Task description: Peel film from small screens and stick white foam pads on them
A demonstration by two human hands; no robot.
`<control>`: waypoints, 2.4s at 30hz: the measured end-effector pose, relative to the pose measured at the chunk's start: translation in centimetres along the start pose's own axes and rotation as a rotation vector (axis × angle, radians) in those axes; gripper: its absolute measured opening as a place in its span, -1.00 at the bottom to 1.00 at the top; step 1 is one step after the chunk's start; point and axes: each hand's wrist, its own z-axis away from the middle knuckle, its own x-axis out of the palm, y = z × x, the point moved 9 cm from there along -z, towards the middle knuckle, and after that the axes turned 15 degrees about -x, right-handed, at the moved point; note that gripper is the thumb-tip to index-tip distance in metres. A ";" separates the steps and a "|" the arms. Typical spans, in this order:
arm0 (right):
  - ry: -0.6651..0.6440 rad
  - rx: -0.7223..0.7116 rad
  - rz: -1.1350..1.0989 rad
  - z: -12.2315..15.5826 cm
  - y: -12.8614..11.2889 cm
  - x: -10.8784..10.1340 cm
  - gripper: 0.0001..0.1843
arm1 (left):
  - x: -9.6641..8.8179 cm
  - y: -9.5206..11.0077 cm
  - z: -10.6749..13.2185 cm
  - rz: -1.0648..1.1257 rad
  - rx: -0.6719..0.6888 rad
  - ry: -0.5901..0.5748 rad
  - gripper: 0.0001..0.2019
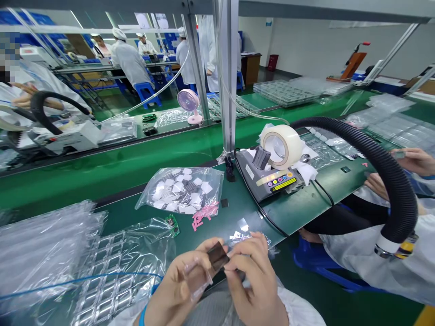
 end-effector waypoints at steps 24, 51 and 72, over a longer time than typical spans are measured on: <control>-0.268 -0.384 0.135 -2.7 -2.0 2.2 -0.84 | 0.1 0.5 0.2 -0.365 0.010 -0.017 -0.63; -0.129 -0.079 -0.137 -3.8 -1.7 0.6 -0.92 | 3.0 2.6 2.2 -0.318 0.115 -0.278 -0.68; -0.313 -0.112 0.121 -2.5 -1.3 2.2 -0.83 | 2.3 2.1 2.3 -0.494 0.095 -0.175 -0.67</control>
